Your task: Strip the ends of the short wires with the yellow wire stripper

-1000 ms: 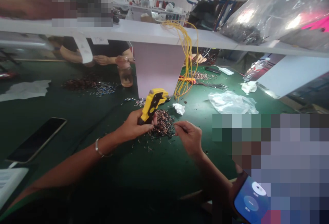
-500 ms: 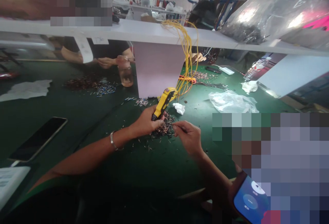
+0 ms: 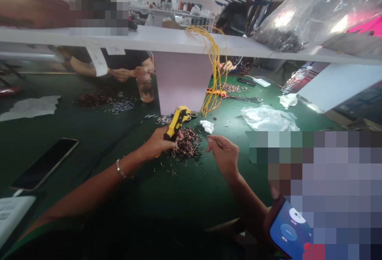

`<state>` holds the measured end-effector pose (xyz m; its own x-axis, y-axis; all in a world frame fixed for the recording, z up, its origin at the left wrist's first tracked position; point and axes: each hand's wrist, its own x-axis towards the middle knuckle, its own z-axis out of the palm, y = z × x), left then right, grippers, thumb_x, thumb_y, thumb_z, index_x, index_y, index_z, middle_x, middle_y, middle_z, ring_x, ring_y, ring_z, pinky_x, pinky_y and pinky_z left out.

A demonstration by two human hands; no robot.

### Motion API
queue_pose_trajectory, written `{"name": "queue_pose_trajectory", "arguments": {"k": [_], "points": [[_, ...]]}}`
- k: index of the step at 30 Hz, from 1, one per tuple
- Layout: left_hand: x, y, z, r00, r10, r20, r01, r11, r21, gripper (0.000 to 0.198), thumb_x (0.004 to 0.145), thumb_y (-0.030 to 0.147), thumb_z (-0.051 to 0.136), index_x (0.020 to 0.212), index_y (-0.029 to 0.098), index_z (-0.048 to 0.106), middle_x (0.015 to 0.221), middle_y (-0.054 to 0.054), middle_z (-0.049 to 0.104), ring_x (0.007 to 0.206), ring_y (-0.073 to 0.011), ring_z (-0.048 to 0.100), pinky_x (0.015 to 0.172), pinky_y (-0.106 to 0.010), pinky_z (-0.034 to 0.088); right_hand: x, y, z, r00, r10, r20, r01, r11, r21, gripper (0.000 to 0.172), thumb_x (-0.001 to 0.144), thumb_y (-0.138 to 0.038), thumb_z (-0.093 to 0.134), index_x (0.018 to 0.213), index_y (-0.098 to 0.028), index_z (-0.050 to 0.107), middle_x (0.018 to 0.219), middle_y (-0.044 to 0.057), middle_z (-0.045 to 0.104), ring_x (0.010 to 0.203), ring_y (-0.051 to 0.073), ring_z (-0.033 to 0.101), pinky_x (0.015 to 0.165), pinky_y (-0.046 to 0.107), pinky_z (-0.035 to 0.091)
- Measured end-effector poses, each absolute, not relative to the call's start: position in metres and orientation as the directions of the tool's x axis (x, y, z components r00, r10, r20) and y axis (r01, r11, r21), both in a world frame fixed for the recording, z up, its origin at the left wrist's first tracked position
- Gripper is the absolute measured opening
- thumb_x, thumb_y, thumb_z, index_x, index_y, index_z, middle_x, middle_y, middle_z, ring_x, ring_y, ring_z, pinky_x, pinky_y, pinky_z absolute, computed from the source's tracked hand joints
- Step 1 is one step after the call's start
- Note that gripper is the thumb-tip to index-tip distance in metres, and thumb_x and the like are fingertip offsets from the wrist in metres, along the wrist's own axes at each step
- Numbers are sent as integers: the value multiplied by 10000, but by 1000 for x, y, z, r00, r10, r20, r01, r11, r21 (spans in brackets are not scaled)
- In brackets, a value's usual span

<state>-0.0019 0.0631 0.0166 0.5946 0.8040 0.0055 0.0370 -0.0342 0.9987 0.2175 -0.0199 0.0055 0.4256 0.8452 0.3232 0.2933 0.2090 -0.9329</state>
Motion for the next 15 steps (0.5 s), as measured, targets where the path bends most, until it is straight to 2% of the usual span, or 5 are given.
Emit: {"name": "queue_pose_trajectory", "arguments": {"k": [3,6,9,15], "points": [[-1,55,11,716,698,0,-103,105,989,433,639,149,708,1057,83,621,818,-71,679,668,-169,616,659,-329,502,217,-20,6,442,829,344,317,214,-924,147,812,-280,642,777,-167,729,493,-42,565,481,113,508,511,254,429],[3,49,7,804,594,31,-254,296,921,487,616,133,696,1092,74,613,920,-131,706,679,-212,646,647,-380,528,218,-21,6,425,825,373,344,234,-909,165,833,-294,626,769,-167,710,492,-47,543,469,112,498,507,255,426],[5,46,2,852,522,38,-301,430,851,498,617,113,672,1109,65,612,911,-147,711,701,-239,655,655,-417,540,217,-24,4,388,828,405,352,273,-895,160,844,-295,622,783,-169,698,512,-43,558,484,116,511,534,262,437],[4,43,-6,874,483,44,-304,474,826,535,595,104,684,1125,64,622,898,-145,706,708,-244,655,658,-414,540,209,-28,5,418,828,373,333,243,-911,174,853,-307,619,780,-168,695,518,-28,596,477,116,508,481,245,419]]}}
